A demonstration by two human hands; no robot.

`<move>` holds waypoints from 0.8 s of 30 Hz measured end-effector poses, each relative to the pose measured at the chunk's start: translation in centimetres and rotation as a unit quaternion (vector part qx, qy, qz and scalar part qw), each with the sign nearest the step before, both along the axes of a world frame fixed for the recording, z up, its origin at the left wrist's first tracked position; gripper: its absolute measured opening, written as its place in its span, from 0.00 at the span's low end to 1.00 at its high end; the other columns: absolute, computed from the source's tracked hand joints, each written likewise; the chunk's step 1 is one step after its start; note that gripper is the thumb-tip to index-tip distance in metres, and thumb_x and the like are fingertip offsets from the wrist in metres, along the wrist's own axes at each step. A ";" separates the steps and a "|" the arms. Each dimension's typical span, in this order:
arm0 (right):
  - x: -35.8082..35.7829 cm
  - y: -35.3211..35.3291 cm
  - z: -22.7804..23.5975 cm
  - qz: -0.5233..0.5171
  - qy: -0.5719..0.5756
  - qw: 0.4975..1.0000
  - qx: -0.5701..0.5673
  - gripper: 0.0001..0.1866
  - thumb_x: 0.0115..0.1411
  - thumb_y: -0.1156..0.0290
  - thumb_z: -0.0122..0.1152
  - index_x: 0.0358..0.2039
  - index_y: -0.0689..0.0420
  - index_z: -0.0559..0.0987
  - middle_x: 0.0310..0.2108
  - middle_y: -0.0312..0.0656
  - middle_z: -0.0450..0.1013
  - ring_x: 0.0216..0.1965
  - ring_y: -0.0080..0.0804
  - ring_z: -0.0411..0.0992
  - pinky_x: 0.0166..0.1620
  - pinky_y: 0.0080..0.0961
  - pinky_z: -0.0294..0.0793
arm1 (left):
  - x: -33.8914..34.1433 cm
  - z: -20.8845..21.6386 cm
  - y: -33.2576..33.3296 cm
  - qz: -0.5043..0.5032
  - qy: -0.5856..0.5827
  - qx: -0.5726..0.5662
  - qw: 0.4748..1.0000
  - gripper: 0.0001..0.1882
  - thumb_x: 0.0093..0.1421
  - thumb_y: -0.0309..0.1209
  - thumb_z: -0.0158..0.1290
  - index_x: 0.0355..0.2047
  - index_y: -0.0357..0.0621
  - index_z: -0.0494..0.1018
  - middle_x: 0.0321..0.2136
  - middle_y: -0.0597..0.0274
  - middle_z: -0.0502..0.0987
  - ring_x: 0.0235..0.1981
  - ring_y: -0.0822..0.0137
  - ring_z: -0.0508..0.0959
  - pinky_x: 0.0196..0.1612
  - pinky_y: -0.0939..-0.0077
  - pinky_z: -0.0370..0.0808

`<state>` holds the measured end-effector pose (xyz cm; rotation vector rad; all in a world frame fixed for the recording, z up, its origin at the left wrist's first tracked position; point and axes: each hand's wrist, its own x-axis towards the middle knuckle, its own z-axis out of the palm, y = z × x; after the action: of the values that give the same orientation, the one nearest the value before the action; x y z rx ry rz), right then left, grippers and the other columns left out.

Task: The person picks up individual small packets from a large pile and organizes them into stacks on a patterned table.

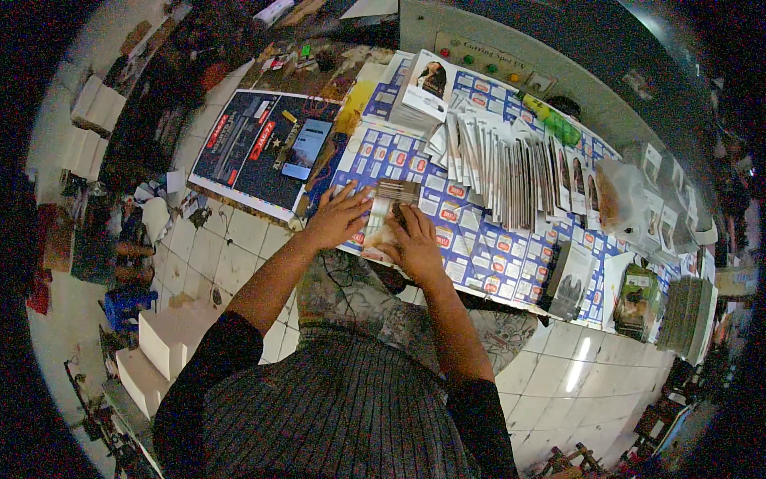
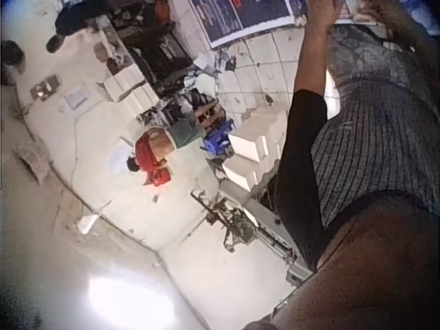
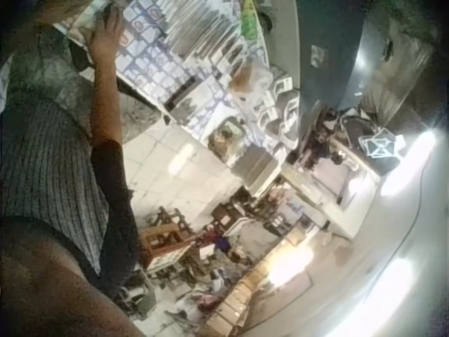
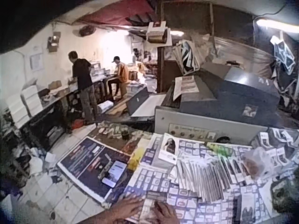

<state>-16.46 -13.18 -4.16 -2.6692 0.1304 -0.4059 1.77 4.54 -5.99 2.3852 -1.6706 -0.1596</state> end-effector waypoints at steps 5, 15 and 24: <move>-0.3 -0.3 -0.7 0.002 0.005 1.000 -0.011 0.35 0.54 0.48 0.68 0.60 0.49 0.73 0.65 0.49 0.60 0.67 0.53 0.56 0.66 0.49 0.58 | -0.2 0.7 0.0 -0.008 0.020 -0.008 1.000 0.33 0.63 0.54 0.51 0.65 0.55 0.66 0.71 0.62 0.55 0.73 0.53 0.50 0.69 0.41 0.43; -0.3 -0.1 -0.4 -0.005 0.026 1.000 -0.015 0.38 0.53 0.47 0.68 0.61 0.50 0.72 0.65 0.50 0.60 0.68 0.53 0.55 0.66 0.50 0.56 | -0.1 1.2 0.0 -0.013 0.028 0.006 1.000 0.50 0.49 0.66 0.59 0.67 0.53 0.64 0.72 0.61 0.54 0.73 0.52 0.49 0.69 0.40 0.43; -0.1 -0.1 -0.4 -0.004 0.026 1.000 -0.014 0.37 0.53 0.47 0.68 0.60 0.51 0.73 0.66 0.50 0.60 0.68 0.53 0.55 0.67 0.50 0.55 | 0.1 1.3 0.0 -0.020 0.029 0.010 0.999 0.51 0.47 0.68 0.59 0.66 0.52 0.64 0.71 0.60 0.55 0.73 0.52 0.49 0.69 0.38 0.43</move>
<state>-16.59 -13.25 -4.58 -2.7091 0.1530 -0.3449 1.86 4.55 -4.74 2.3403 -1.6989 -0.2511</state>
